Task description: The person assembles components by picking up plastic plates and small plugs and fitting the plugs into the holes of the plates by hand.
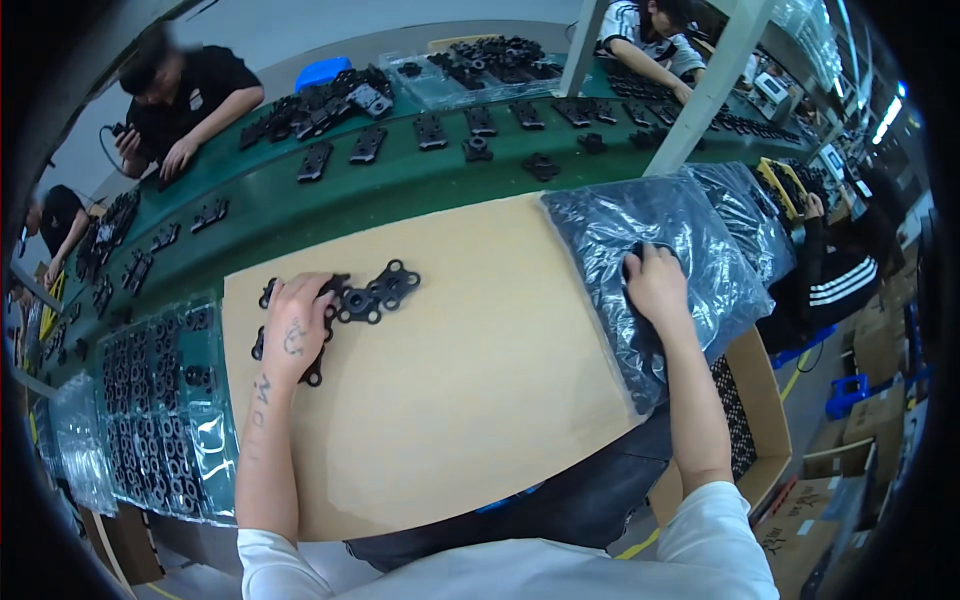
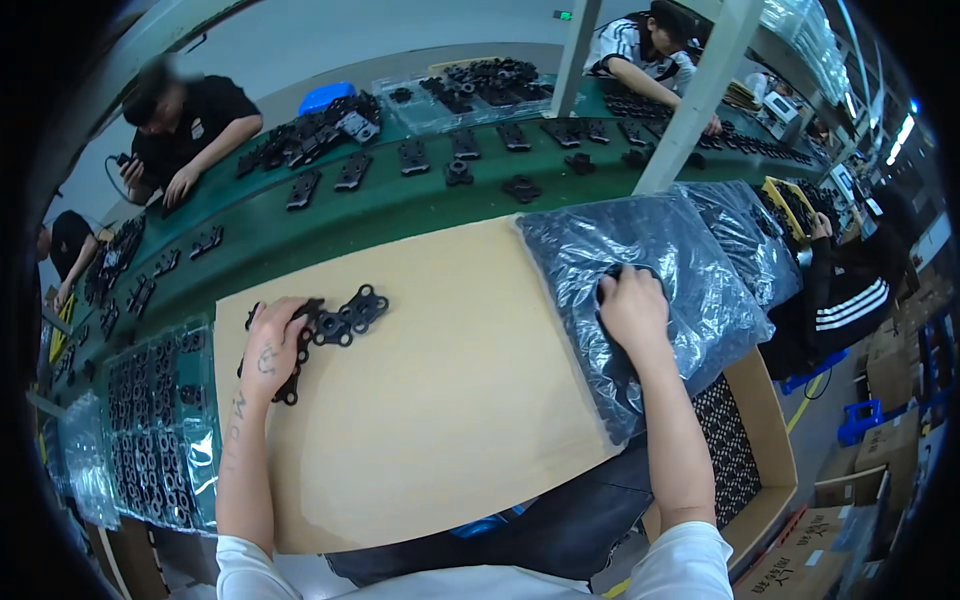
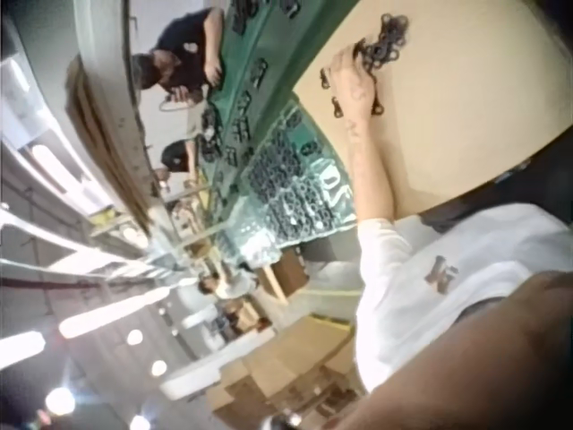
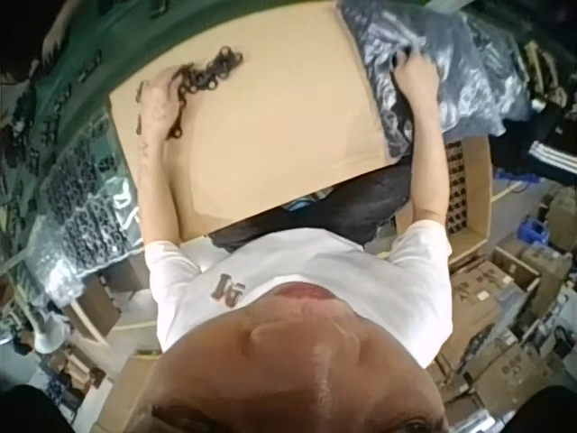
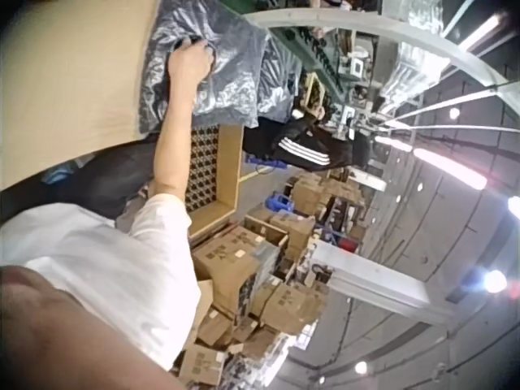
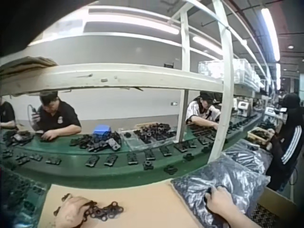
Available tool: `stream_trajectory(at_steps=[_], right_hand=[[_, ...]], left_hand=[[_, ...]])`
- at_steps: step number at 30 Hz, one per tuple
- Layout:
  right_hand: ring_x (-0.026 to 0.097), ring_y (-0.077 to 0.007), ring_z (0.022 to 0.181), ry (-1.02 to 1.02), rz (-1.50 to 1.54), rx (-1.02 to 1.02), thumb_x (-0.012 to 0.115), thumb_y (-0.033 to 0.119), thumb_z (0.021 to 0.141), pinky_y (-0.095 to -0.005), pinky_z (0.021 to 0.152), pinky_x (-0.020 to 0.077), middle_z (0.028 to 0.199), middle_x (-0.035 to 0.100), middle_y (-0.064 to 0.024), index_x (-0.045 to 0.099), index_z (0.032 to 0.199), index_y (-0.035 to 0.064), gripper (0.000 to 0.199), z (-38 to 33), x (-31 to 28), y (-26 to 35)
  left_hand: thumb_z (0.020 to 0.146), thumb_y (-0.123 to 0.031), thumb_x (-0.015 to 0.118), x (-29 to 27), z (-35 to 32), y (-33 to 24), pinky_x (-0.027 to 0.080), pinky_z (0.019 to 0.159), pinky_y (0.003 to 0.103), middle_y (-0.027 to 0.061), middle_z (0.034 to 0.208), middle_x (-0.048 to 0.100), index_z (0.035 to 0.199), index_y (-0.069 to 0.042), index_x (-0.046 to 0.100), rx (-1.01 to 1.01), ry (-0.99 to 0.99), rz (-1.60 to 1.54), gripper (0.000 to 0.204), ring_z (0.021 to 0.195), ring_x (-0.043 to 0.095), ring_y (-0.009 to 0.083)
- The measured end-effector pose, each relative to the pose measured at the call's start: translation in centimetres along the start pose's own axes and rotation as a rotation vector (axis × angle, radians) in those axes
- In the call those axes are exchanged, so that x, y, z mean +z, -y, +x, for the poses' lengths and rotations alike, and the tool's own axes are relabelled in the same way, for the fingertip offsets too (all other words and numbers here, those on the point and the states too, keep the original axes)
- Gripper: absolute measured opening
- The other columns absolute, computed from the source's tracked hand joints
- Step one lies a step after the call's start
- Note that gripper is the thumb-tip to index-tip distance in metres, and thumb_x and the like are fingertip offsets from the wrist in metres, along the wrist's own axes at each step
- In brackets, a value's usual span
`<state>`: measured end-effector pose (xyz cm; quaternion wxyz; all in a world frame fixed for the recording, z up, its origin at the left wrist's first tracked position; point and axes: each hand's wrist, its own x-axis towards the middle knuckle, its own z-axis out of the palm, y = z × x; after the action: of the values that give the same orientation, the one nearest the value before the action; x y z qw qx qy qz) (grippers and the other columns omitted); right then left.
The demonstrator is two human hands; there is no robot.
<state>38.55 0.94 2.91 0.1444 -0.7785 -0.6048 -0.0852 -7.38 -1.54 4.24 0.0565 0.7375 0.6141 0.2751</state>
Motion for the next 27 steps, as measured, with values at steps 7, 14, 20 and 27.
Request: stream_trajectory(at_steps=[7,14,20,27], right_hand=[[0.059,-0.0377,0.084,-0.151,0.038,-0.216,0.053,0.022,0.086,-0.0414,0.075,0.0489,0.092,0.059,-0.0211,0.057,0.104,-0.0032,0.031,-0.6,1.0,0.2],[0.059,-0.0341,0.084,-0.047,0.108,-0.194,0.055,0.019,0.085,-0.0392,0.075,0.0489,0.093,0.059,-0.017,0.056,0.1,-0.0001,0.024,-1.2,-1.9,1.0],[0.06,-0.0322,0.082,0.208,0.179,-0.148,0.055,0.016,0.084,-0.037,0.074,0.049,0.091,0.061,-0.0133,0.056,0.103,0.0024,0.024,-0.4,-1.9,1.1],[0.06,-0.0314,0.072,-0.035,0.224,-0.28,0.058,0.013,0.082,-0.0349,0.07,0.0486,0.084,0.064,-0.0116,0.06,0.101,0.0032,0.022,-1.2,-0.8,0.6]], left_hand=[[0.089,-0.009,0.052,1.2,1.1,-6.8,0.047,0.066,0.029,0.0094,0.09,0.066,0.106,0.003,0.061,-0.14,-0.151,-0.656,0.022,0.07,0.06,0.0188],[0.096,-0.014,0.047,7.4,0.6,-8.8,0.053,0.055,0.023,0.0147,0.089,0.064,0.106,0.003,0.056,-0.482,0.379,-1.318,0.022,0.072,0.065,0.0187],[0.097,-0.014,0.042,7.6,0.5,-6.3,0.054,0.055,0.026,0.0188,0.092,0.063,0.112,0.007,0.049,-0.551,0.153,-1.439,0.027,0.07,0.066,0.0244],[0.098,-0.015,0.039,7.5,0.2,-5.9,0.053,0.052,0.026,0.0189,0.093,0.063,0.111,0.006,0.049,-0.496,0.123,-1.506,0.026,0.068,0.066,0.0242]])
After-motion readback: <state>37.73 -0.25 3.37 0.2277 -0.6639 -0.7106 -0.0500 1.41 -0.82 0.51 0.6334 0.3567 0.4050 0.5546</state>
